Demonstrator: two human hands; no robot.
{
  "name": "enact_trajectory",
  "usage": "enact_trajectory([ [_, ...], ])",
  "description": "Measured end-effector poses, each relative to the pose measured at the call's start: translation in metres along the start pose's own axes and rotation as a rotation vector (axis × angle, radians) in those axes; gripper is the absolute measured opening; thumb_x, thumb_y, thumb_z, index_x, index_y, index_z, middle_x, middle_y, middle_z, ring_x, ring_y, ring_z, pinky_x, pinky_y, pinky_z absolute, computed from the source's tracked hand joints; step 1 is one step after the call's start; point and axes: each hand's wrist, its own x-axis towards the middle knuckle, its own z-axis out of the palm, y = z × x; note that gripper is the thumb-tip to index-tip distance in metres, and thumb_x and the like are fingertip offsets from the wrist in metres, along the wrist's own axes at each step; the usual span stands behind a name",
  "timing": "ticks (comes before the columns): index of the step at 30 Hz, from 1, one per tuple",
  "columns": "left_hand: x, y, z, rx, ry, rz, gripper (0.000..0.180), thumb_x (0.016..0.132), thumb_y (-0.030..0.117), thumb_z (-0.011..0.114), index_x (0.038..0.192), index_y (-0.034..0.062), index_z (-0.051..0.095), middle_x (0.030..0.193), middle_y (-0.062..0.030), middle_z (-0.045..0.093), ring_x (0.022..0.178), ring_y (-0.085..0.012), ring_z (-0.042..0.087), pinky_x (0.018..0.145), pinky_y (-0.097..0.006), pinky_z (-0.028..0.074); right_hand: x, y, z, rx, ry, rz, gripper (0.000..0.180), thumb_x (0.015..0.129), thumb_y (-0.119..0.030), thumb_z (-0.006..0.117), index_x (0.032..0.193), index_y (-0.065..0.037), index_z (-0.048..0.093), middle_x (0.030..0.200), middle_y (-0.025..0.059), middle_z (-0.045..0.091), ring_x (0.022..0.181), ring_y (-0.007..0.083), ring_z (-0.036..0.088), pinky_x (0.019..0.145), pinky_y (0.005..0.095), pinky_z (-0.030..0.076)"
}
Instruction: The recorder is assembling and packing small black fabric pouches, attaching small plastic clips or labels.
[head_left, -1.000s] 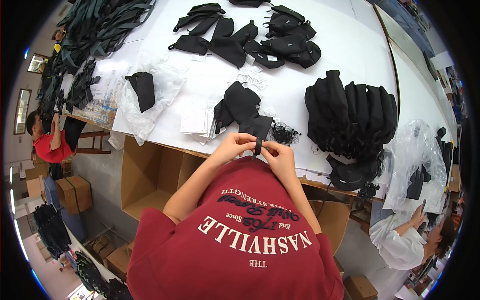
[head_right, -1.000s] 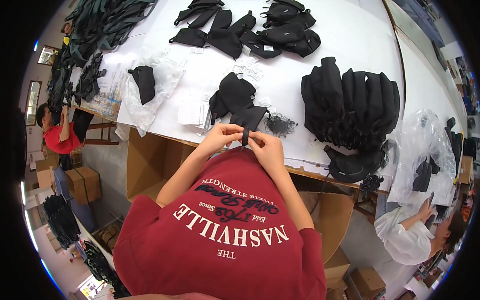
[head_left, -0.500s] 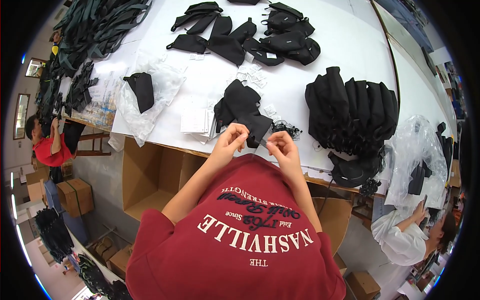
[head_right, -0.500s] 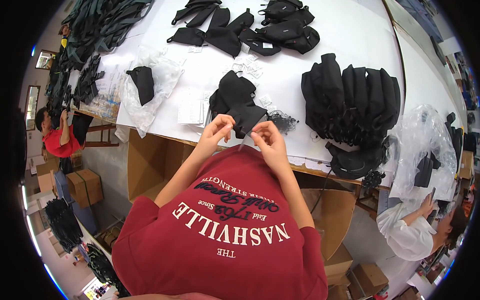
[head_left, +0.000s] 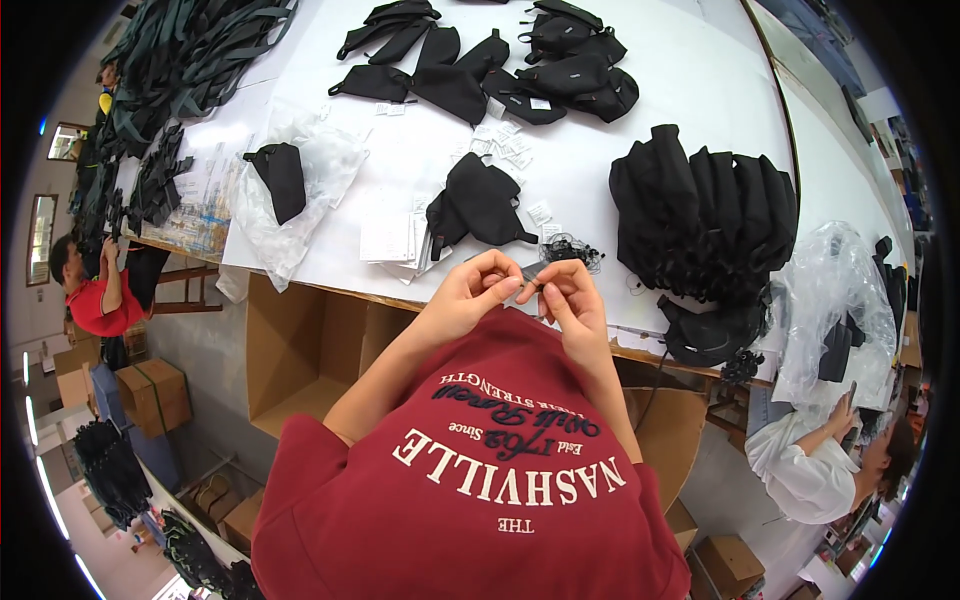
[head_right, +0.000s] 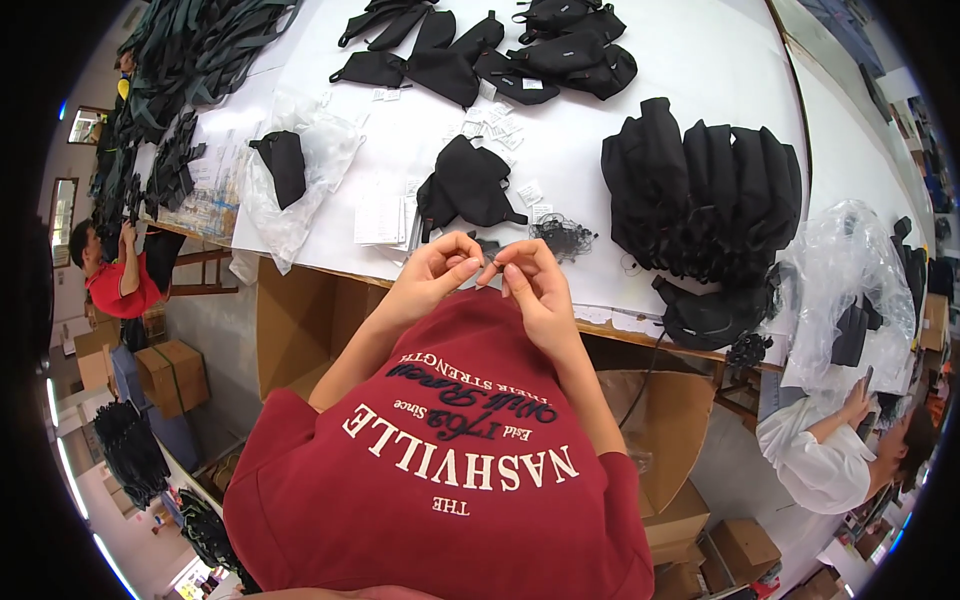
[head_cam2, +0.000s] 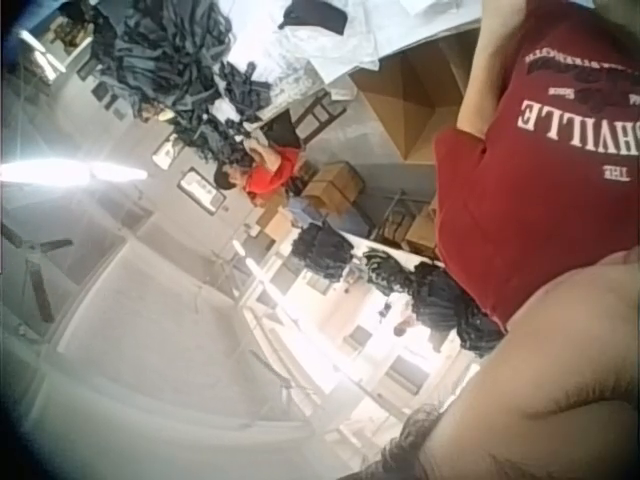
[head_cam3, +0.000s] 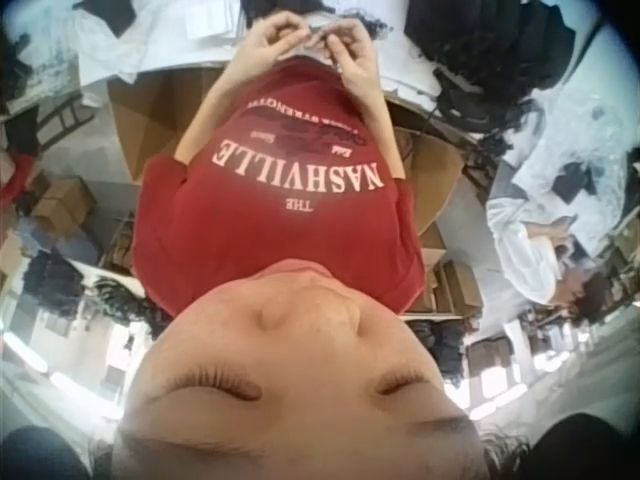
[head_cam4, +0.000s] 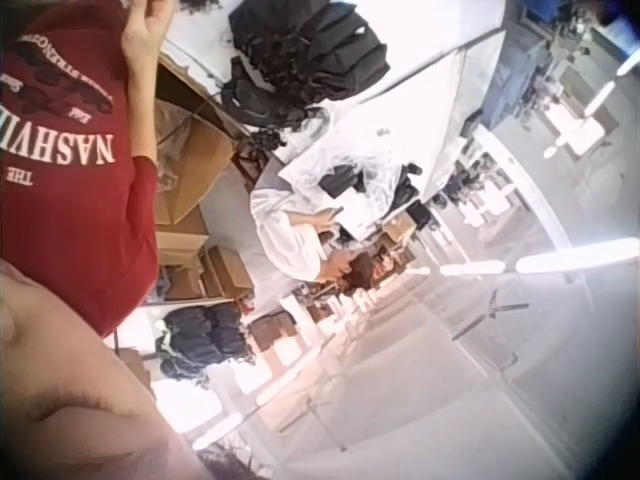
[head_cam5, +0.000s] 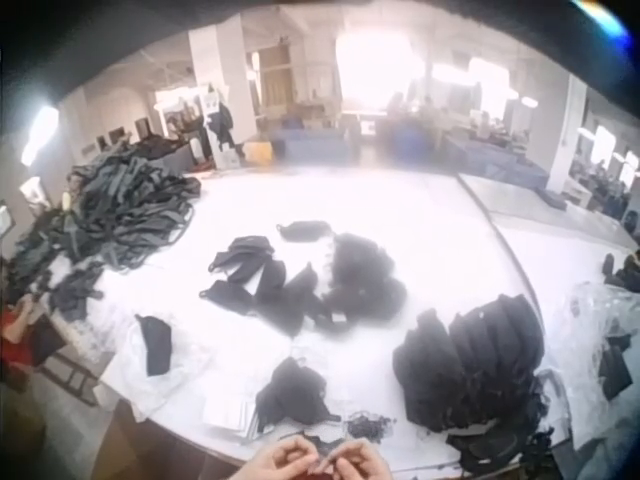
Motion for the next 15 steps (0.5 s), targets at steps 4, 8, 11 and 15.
enact_trajectory([
  [4, -0.004, 0.000, 0.009, 0.052, 0.057, 0.038, 0.009, 0.094, 0.010, 0.056, 0.096, 0.0019, 0.054, 0.081, 0.0017, 0.051, 0.071, -0.0041, 0.048, 0.066, -0.018, 0.038, -0.002, 0.006, 0.007, -0.051, 0.062, -0.035, 0.012, 0.092, -0.005, 0.055, 0.101, -0.004, 0.048, 0.087, 0.0067, 0.063, 0.077, 0.0073, 0.057, 0.063, 0.0191, 0.041],
  [8, -0.011, -0.002, 0.013, 0.170, 0.097, 0.060, 0.007, 0.094, 0.008, 0.054, 0.095, 0.0004, 0.054, 0.080, -0.0001, 0.052, 0.073, -0.0051, 0.050, 0.067, -0.019, 0.039, -0.006, 0.009, 0.010, -0.169, 0.047, -0.064, 0.014, 0.091, -0.005, 0.057, 0.101, -0.004, 0.047, 0.086, 0.0062, 0.062, 0.075, 0.0088, 0.060, 0.062, 0.0200, 0.043],
  [11, -0.015, -0.008, 0.016, 0.201, 0.242, 0.117, 0.007, 0.091, 0.008, 0.057, 0.089, 0.0008, 0.056, 0.074, 0.0019, 0.052, 0.063, -0.0042, 0.039, 0.058, -0.020, 0.036, -0.008, 0.015, 0.012, -0.110, 0.117, -0.052, 0.015, 0.091, -0.004, 0.058, 0.102, -0.003, 0.048, 0.084, 0.0059, 0.062, 0.076, 0.0103, 0.062, 0.063, 0.0201, 0.044],
  [15, -0.021, -0.009, 0.020, 0.251, 0.297, 0.098, 0.007, 0.089, 0.006, 0.059, 0.088, -0.0004, 0.057, 0.073, -0.0001, 0.047, 0.063, -0.0068, 0.038, 0.058, -0.022, 0.036, -0.007, 0.015, 0.017, -0.236, 0.106, -0.093, 0.016, 0.090, -0.002, 0.058, 0.102, -0.002, 0.047, 0.084, 0.0057, 0.061, 0.076, 0.0109, 0.061, 0.064, 0.0209, 0.045],
])
